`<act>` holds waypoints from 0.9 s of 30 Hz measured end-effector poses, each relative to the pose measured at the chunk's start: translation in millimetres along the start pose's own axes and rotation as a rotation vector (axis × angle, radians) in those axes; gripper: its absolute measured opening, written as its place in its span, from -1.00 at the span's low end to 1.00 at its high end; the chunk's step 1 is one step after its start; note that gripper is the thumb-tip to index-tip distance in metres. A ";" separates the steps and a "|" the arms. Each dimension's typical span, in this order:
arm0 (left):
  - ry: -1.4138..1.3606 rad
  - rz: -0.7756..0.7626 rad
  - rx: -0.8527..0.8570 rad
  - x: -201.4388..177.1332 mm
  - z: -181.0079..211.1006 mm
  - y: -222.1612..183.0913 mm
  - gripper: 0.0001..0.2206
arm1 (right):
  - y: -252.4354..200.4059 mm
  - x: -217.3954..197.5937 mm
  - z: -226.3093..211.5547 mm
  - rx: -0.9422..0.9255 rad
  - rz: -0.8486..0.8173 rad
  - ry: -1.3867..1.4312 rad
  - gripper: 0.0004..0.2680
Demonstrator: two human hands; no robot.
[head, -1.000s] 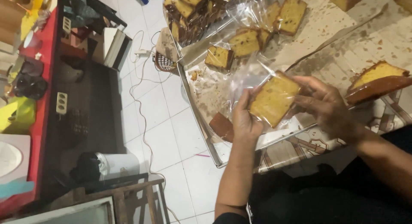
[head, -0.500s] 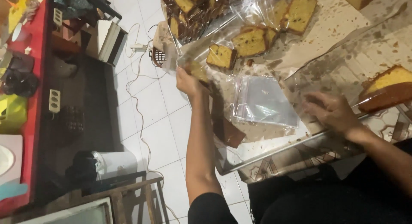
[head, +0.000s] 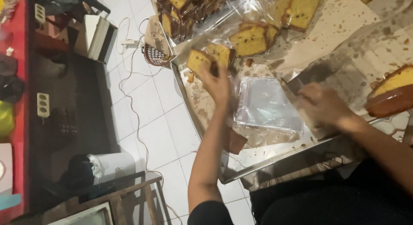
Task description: Wrapping individual slices of cake into small plastic bags for packaging.
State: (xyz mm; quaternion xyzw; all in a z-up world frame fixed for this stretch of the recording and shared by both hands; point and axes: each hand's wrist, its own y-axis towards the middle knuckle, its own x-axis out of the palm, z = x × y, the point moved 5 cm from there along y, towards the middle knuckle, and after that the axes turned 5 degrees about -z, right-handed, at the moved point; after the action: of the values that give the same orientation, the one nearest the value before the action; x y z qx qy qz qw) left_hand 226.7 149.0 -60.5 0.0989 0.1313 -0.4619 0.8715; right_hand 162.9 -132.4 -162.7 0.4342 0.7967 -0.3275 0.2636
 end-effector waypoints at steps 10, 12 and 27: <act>0.369 -0.878 0.546 92.2 -63.1 -119.5 -0.59 | -7.9 -0.1 21.1 0.109 0.301 -0.488 -0.38; 0.359 -0.883 0.555 99.9 -53.5 -127.4 -0.57 | -8.9 3.7 28.0 0.041 0.465 -0.687 -0.42; -0.659 -0.951 -0.439 102.2 -14.1 -159.9 -0.61 | -111.0 -44.2 -81.6 -1.025 0.607 -0.164 -0.80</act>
State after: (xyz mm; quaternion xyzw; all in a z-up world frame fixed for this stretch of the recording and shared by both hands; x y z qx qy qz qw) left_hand 146.9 -15.0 -114.8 -0.3001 -0.0232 -0.7683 0.5649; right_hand 77.3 -139.5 -46.3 0.4332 0.6705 0.1561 0.5817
